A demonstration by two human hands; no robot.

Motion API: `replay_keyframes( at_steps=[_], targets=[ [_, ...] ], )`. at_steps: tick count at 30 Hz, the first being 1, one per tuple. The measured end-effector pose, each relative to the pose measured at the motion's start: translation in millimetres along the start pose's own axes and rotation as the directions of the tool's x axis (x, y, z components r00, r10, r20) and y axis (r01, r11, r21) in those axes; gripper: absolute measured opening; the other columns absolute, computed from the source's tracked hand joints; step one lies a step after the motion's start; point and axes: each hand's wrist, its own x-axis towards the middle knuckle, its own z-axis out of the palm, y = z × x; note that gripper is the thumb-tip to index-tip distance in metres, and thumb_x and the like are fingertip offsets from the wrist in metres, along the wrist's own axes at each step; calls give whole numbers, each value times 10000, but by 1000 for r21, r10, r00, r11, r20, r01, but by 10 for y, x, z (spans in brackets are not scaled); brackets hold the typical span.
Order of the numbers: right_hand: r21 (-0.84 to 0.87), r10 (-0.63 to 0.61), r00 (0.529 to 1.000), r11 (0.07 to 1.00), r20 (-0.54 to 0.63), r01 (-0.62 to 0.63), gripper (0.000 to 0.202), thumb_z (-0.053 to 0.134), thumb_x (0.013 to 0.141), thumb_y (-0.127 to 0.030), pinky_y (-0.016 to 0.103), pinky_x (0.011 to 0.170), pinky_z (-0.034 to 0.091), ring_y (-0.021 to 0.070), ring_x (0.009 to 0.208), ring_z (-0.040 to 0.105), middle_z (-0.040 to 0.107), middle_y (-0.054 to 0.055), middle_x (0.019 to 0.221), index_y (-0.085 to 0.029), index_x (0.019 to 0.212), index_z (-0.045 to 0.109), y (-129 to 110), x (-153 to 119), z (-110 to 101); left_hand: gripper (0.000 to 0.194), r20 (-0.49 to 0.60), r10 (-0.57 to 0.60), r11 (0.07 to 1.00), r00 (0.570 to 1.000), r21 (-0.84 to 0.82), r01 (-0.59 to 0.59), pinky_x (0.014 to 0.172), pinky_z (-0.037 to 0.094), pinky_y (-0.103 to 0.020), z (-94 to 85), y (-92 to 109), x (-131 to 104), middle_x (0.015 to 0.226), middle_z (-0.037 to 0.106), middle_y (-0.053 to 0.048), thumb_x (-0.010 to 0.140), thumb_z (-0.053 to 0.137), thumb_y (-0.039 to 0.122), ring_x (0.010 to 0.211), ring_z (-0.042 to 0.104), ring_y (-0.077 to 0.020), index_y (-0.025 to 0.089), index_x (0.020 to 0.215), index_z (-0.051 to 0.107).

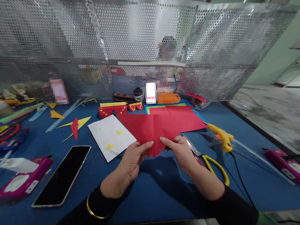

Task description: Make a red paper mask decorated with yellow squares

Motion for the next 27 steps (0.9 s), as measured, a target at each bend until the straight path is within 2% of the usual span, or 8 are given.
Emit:
replay_keyframes(
  at_steps=[5,9,13,17,20,22,24,27],
  targets=[
    [-5,34,999,999,21,-34,367,850,589,-511,248,499,432,110,484,503,626,14,532,-178,564,698,6,-13,-9,201,-1,46,999,999,-5,-46,717,599,-285,-42,-44,19,935,794,-99,739,836,212,765,745,-206,178,924,764],
    [-12,35,999,999,18,-35,415,837,578,-551,259,489,444,116,489,526,666,37,610,-162,641,707,23,5,-19,185,-45,95,994,994,66,-92,688,596,-275,-45,-41,0,888,794,-80,726,835,184,737,728,-204,168,900,775],
    [-55,-73,987,996,-144,66,494,737,612,-673,278,508,462,132,523,542,643,27,630,-197,654,611,-33,149,-137,146,-121,139,983,983,139,-122,673,589,-253,-59,-29,-59,868,795,-77,744,807,140,731,729,-193,132,886,774],
    [-298,-262,925,938,-274,177,486,511,789,-688,286,600,476,165,698,614,682,51,808,-213,804,614,-184,182,-436,129,-219,168,979,961,154,-136,620,575,-223,-133,-13,-144,824,789,-49,744,777,71,680,724,-171,166,827,752],
    [-591,-355,916,786,-189,182,296,599,803,-503,305,704,455,196,827,625,690,56,890,-221,874,654,-227,-72,-719,143,-271,198,976,942,148,-162,588,568,-209,-206,22,-219,781,777,-19,743,779,58,643,710,-154,180,808,738],
    [-764,-348,928,632,-133,128,156,658,759,-365,316,677,402,206,767,600,654,56,821,-216,802,645,-175,-328,-895,178,-300,223,971,928,149,-185,561,561,-204,-245,56,-261,791,776,4,748,767,47,632,705,-145,193,844,733],
    [-878,-319,941,474,-111,57,73,629,753,-260,317,625,350,212,707,579,611,71,773,-204,721,595,-78,-567,-1045,192,-320,246,967,915,147,-209,549,559,-205,-266,93,-287,802,774,17,755,752,45,630,704,-140,200,864,724],
    [-965,-273,959,261,-82,-8,28,580,769,-201,316,592,320,236,689,582,591,90,765,-193,743,584,67,-776,-1206,174,-319,252,967,914,123,-224,575,569,-202,-258,144,-302,783,765,16,756,738,46,616,700,-129,180,864,709]
  ],
)
